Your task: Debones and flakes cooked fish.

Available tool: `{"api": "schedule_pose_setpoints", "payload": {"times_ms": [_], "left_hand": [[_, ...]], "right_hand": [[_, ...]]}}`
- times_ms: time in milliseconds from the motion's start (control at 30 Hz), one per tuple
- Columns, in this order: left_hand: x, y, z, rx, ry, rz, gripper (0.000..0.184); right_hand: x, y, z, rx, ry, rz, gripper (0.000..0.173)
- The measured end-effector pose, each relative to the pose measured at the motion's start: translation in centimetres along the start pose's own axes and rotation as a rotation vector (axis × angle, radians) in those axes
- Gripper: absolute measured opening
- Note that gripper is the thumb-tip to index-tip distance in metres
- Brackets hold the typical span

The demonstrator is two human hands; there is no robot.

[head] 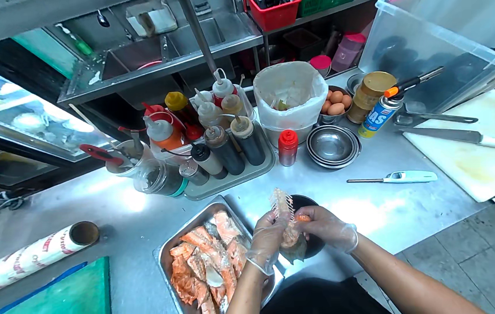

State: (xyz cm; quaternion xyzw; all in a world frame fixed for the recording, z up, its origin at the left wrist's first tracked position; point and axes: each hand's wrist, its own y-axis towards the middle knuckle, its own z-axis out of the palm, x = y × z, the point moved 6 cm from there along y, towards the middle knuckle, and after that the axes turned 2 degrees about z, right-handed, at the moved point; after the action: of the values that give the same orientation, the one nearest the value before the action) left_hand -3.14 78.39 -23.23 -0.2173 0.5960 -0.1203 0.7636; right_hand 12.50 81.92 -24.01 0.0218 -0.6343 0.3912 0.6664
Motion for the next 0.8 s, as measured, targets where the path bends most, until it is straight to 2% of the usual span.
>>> {"api": "schedule_pose_setpoints", "payload": {"times_ms": [133,433,800], "left_hand": [[-0.3,0.0,-0.4,-0.016,-0.026,-0.005,0.023],[-1.2,-0.6,-1.4,-0.081,-0.055,0.019,0.022],[-1.7,-1.7,-4.8,-0.186,-0.158,0.072,0.019]], "right_hand": [[0.3,0.3,-1.1,-0.031,0.148,-0.045,0.017],[1.4,-0.7,-0.6,0.073,0.065,0.026,0.023],[1.7,-0.5,-0.8,-0.113,-0.129,0.018,0.022]]}}
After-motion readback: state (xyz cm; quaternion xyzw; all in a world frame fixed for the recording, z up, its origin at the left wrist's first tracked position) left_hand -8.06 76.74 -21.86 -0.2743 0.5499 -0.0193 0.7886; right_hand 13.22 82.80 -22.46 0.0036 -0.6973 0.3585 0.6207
